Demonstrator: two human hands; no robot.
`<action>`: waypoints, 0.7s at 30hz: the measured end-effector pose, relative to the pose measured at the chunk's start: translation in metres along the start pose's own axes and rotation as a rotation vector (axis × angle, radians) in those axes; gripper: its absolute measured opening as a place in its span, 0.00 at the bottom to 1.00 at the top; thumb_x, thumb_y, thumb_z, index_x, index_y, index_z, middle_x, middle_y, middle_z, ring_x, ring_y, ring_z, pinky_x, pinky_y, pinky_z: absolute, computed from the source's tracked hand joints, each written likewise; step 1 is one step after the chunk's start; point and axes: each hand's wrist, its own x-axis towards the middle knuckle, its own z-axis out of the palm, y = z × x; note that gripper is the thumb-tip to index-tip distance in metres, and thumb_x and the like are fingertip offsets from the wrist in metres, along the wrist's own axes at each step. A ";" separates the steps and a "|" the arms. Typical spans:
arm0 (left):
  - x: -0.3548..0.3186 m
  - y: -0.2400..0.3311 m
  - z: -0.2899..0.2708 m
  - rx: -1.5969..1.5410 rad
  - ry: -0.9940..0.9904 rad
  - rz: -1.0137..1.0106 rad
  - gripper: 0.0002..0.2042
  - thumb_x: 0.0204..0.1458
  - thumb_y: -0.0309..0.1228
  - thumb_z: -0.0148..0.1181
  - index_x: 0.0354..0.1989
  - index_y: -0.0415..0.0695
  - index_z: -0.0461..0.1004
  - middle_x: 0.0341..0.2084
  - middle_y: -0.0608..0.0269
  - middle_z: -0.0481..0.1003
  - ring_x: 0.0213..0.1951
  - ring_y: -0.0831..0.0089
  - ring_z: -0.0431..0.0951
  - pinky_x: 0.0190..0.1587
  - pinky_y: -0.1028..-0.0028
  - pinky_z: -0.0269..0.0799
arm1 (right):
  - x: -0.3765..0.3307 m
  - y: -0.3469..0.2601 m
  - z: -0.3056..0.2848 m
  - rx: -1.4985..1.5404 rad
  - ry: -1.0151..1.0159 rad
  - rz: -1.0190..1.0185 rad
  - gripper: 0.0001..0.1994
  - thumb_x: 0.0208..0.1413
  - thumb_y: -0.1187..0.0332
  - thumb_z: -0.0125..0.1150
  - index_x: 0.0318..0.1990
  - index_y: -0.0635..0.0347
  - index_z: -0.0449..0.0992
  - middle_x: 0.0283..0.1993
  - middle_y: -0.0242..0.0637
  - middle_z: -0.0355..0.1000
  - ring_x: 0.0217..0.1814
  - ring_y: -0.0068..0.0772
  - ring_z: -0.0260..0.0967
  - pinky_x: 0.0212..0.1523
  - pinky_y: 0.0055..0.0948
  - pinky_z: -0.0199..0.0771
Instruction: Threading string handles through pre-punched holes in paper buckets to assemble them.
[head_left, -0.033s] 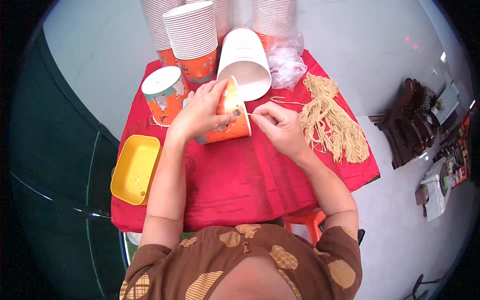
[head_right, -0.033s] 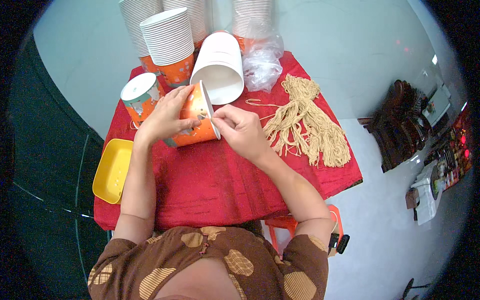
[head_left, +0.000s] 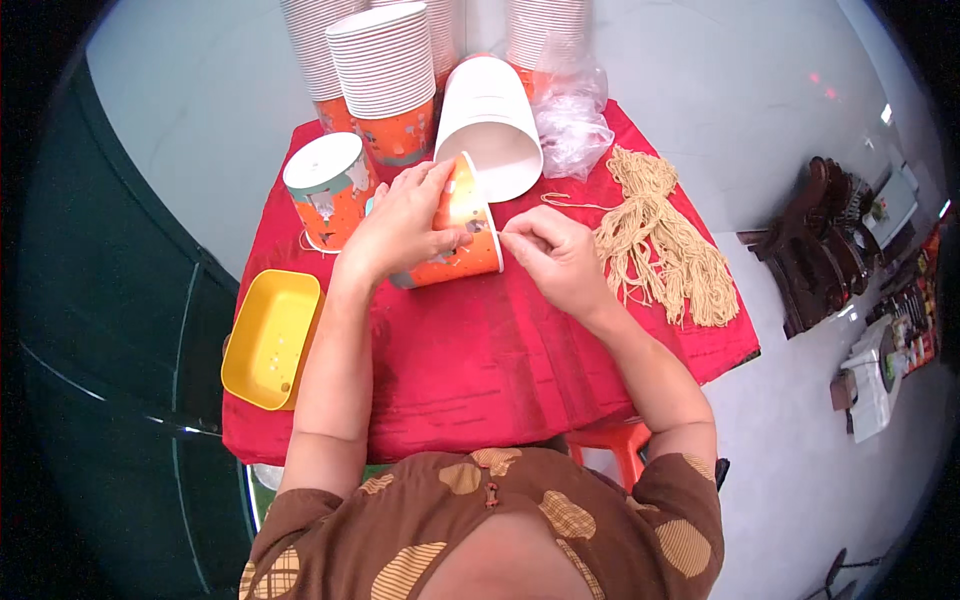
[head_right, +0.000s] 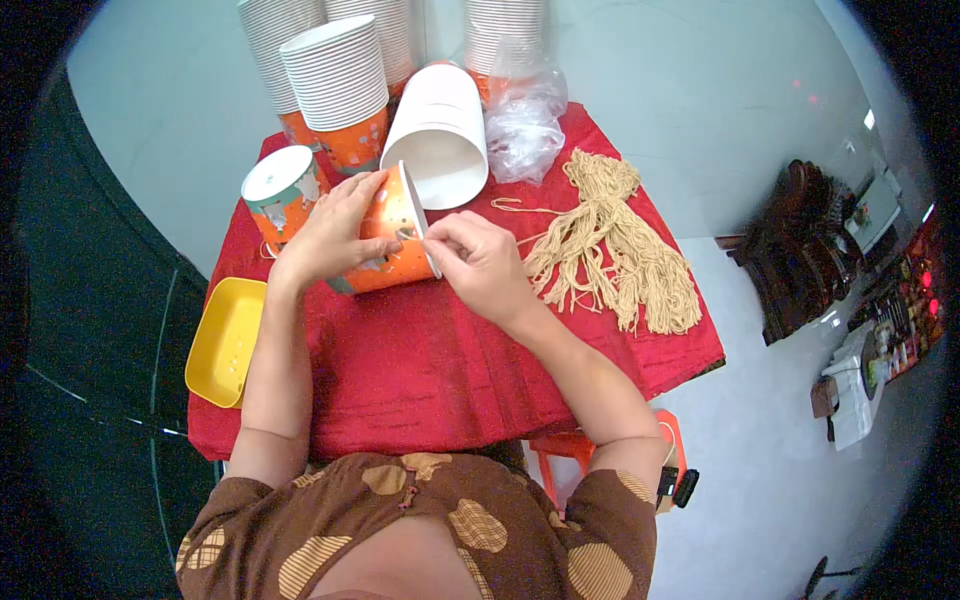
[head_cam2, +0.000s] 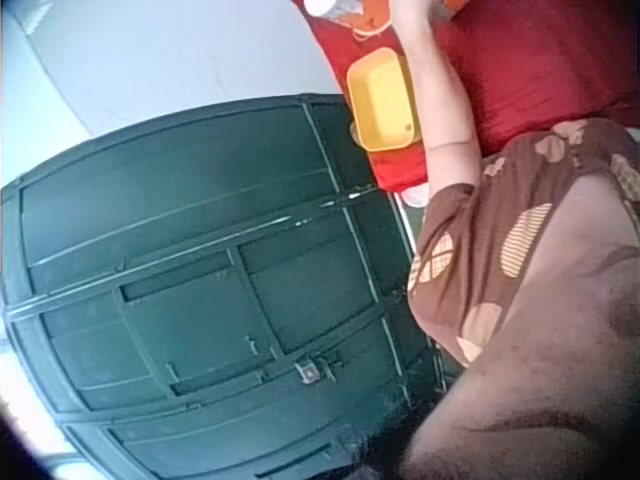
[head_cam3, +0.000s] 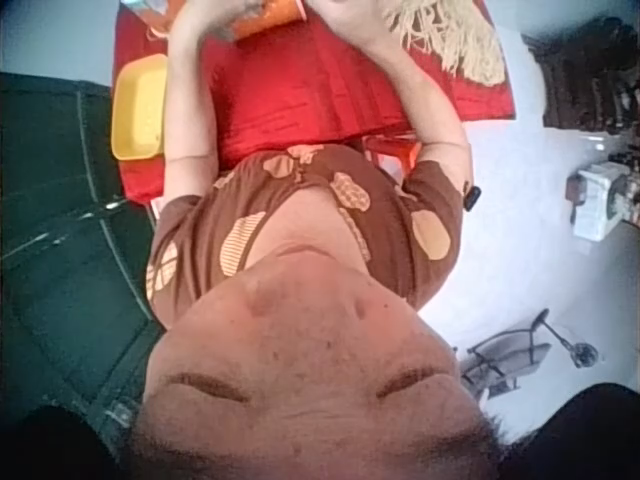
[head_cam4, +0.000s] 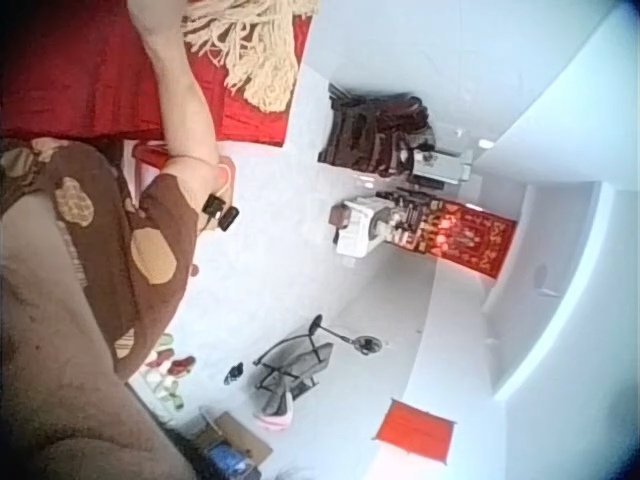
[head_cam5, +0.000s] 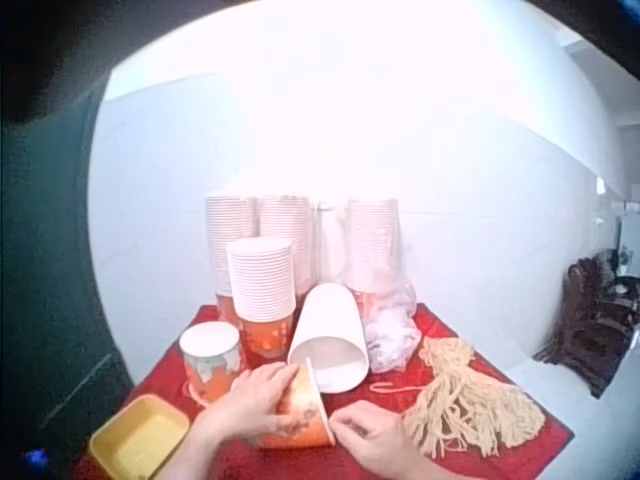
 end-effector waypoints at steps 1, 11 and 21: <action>0.000 0.003 -0.001 0.014 0.006 -0.012 0.42 0.45 0.43 0.68 0.67 0.43 0.54 0.63 0.50 0.61 0.66 0.54 0.58 0.66 0.50 0.52 | -0.001 0.009 0.004 -0.049 0.054 -0.087 0.02 0.56 0.74 0.60 0.34 0.64 0.76 0.26 0.25 0.67 0.24 0.11 0.59 0.23 0.18 0.58; -0.013 0.023 -0.022 0.132 0.061 -0.057 0.36 0.47 0.42 0.66 0.62 0.39 0.59 0.51 0.47 0.70 0.55 0.53 0.70 0.54 0.53 0.65 | 0.006 0.021 0.024 0.104 0.108 0.101 0.04 0.55 0.75 0.59 0.30 0.67 0.73 0.23 0.32 0.69 0.22 0.20 0.66 0.24 0.26 0.65; -0.028 0.013 -0.044 0.004 0.436 0.073 0.17 0.55 0.25 0.55 0.53 0.35 0.70 0.51 0.46 0.72 0.55 0.52 0.72 0.56 0.62 0.67 | 0.060 0.009 0.001 -0.399 -0.013 -0.539 0.04 0.50 0.78 0.59 0.30 0.65 0.69 0.33 0.45 0.69 0.34 0.48 0.71 0.35 0.40 0.72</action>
